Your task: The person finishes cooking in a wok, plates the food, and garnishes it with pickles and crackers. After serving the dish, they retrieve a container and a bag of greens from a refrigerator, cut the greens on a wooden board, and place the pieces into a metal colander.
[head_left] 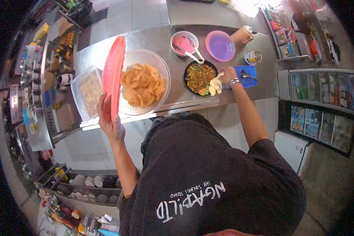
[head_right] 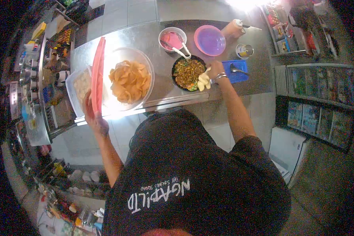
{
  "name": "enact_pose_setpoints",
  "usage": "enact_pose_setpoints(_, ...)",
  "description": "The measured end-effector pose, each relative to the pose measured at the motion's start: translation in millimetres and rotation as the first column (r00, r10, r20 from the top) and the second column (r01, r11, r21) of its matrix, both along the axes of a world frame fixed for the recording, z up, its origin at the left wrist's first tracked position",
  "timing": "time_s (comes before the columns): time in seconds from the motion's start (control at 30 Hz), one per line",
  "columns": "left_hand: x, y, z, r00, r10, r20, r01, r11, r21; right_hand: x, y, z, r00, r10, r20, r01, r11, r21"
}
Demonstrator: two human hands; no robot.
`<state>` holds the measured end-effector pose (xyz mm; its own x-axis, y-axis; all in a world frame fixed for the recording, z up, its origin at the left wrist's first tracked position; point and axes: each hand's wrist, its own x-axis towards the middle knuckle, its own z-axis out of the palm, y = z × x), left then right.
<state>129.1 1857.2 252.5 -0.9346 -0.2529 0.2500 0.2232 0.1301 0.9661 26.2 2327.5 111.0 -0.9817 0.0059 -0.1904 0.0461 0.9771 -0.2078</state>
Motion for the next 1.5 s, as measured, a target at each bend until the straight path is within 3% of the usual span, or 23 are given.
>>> enact_pose_setpoints(0.1,0.6,2.4,1.2,0.998,-0.059,-0.034,0.058,0.998,-0.036,-4.3,6.2,-40.6,0.998,-0.043,-0.053,0.043,0.999,-0.001)
enact_pose_setpoints(0.17,2.5,3.3,-3.8,0.996,-0.084,-0.015,0.084,0.995,-0.047,-4.6,7.9,-52.0,0.977,-0.205,-0.061,0.198,0.974,-0.107)
enact_pose_setpoints(0.37,4.9,4.6,-15.5,0.993,-0.108,0.044,0.113,0.985,-0.128,-9.6,-1.5,-44.5,0.953,-0.302,0.029,0.300,0.926,-0.227)
enact_pose_setpoints(0.5,3.6,6.0,-18.0,0.995,-0.093,0.047,0.099,0.985,-0.143,-9.8,2.4,-56.6,0.969,-0.248,0.016,0.244,0.938,-0.245)
enact_pose_setpoints(0.57,4.5,6.2,-20.7,0.994,-0.095,0.049,0.102,0.984,-0.145,-4.8,-5.9,-48.8,0.952,-0.306,-0.017,0.286,0.908,-0.307)
enact_pose_setpoints(0.63,4.5,7.5,-21.9,0.994,-0.097,0.052,0.104,0.983,-0.148,-3.8,-11.3,-46.5,0.940,-0.341,-0.025,0.321,0.906,-0.275)
enact_pose_setpoints(0.73,4.5,11.5,-25.2,0.994,-0.102,0.034,0.107,0.945,-0.308,-3.5,-14.8,-47.8,0.940,-0.337,-0.051,0.325,0.931,-0.164)
enact_pose_setpoints(0.77,4.7,11.5,-31.3,0.993,-0.110,0.040,0.116,0.909,-0.401,-4.8,-16.4,-49.4,0.953,-0.297,-0.068,0.291,0.953,-0.080)
enact_pose_setpoints(0.83,2.7,14.7,-33.1,0.991,-0.130,0.031,0.121,0.768,-0.629,-0.9,-25.8,-36.2,0.952,-0.301,-0.052,0.298,0.952,-0.070)
enact_pose_setpoints(0.87,1.8,16.7,-35.1,0.991,-0.129,0.031,0.119,0.765,-0.633,0.4,-30.5,-29.4,0.951,-0.308,-0.038,0.306,0.951,-0.055)
enact_pose_setpoints(0.93,0.8,21.8,-42.9,0.980,-0.191,-0.053,0.064,0.559,-0.827,0.5,-30.0,-30.2,0.954,-0.298,-0.023,0.297,0.955,-0.027)
enact_pose_setpoints(1.0,0.8,27.9,-48.1,0.977,-0.200,-0.069,0.047,0.525,-0.850,0.3,-30.8,-26.7,0.957,-0.290,-0.008,0.290,0.957,0.001)
enact_pose_setpoints(1.1,2.7,30.8,-57.1,0.975,-0.216,0.047,0.127,0.371,-0.920,-2.4,-31.9,-9.8,0.957,-0.284,0.067,0.276,0.955,0.105)
enact_pose_setpoints(1.17,-0.4,30.9,-43.6,0.968,-0.218,0.126,0.206,0.398,-0.894,5.0,-36.9,9.1,0.966,-0.246,-0.077,0.250,0.967,0.044)
enact_pose_setpoints(1.2,-2.8,30.9,-34.8,0.953,-0.221,0.206,0.285,0.426,-0.859,10.2,-42.6,22.9,0.965,-0.251,-0.076,0.255,0.966,0.039)
enact_pose_setpoints(1.27,-13.8,33.8,-22.7,0.957,-0.203,0.206,0.275,0.411,-0.869,24.7,-54.2,46.2,0.949,-0.298,-0.101,0.294,0.954,-0.051)
enact_pose_setpoints(1.33,-30.9,46.8,-4.0,0.961,-0.185,0.206,0.265,0.403,-0.876,46.7,-56.4,47.8,0.979,-0.174,0.107,0.174,0.985,0.005)
enact_pose_setpoints(1.4,-55.9,68.0,15.7,0.997,-0.048,0.069,0.075,0.160,-0.984,78.7,-62.3,59.6,0.920,0.176,0.349,-0.178,0.984,-0.029)
enact_pose_setpoints(1.47,-78.3,74.8,-23.3,0.990,-0.037,0.136,0.141,0.173,-0.975,102.2,-63.8,63.9,0.744,0.266,0.612,-0.185,0.963,-0.194)
enact_pose_setpoints(1.5,-82.6,76.3,-42.3,0.979,-0.027,0.202,0.203,0.188,-0.961,112.8,-57.0,49.7,0.743,0.269,0.613,-0.187,0.962,-0.197)
